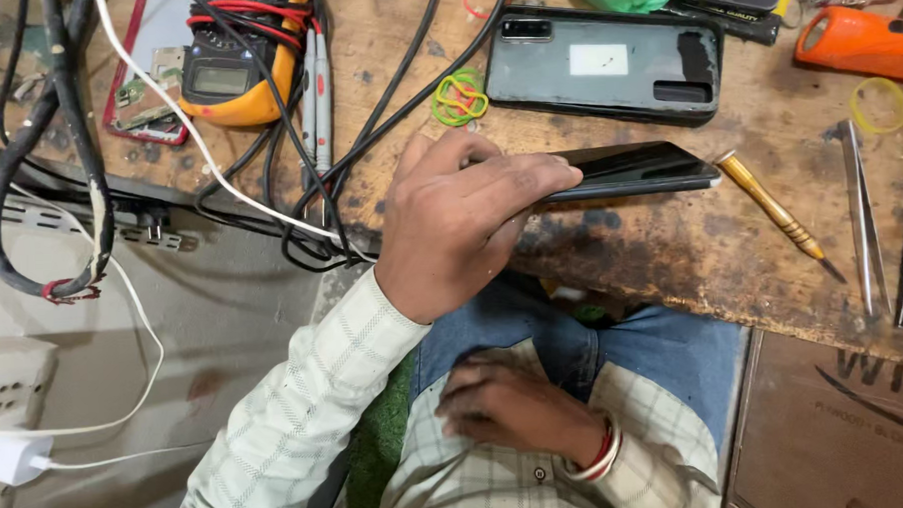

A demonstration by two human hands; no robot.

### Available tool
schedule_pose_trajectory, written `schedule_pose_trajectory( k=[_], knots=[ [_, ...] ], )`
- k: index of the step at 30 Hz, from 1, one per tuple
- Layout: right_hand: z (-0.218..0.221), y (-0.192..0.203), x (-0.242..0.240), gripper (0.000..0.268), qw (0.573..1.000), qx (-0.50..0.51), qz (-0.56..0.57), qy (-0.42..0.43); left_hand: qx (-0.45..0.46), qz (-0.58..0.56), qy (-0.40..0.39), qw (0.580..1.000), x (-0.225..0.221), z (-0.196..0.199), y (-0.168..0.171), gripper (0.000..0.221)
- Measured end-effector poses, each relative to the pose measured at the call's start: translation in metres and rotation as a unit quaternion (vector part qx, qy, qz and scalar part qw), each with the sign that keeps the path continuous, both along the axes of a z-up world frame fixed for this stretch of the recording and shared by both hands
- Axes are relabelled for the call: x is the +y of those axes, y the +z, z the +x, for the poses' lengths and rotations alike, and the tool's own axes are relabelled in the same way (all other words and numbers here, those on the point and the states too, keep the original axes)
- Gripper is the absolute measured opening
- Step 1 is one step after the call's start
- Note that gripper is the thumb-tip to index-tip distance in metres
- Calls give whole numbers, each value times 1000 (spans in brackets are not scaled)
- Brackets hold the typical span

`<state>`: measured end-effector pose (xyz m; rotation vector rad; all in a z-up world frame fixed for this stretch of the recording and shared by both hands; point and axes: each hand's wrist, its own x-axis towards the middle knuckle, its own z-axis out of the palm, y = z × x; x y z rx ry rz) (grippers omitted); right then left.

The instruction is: The person uses a metal prying tool and a screwdriver to carefully pry open the back cover of a smartphone. They work along the edges to release the clips, then separate the back cover from the main body, exposing the internal components.

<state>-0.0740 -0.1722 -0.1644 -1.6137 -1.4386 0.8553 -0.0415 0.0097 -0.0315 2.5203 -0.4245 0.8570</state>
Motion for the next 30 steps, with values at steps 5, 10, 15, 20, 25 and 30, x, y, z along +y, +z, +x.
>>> schedule_pose_trajectory(
  k=[5,10,15,20,25,30],
  knots=[
    [-22,-32,-7,15,991,-131,32,2,-10,-9,-2,1000,1,4,5,49],
    [-34,-45,-6,12,977,-209,12,-28,61,-152,-26,986,8,-3,20,38],
    [-12,-11,-16,11,991,-76,55,-97,194,-400,-77,893,12,-6,32,40],
    [19,42,-51,30,925,-158,196,-285,246,-479,-65,840,17,-13,40,51],
    [77,86,-61,20,732,-325,157,-578,284,-588,-63,755,16,-23,48,58],
    [138,115,-38,10,794,-239,148,-539,304,-624,-75,716,15,-32,54,58]
  ],
)
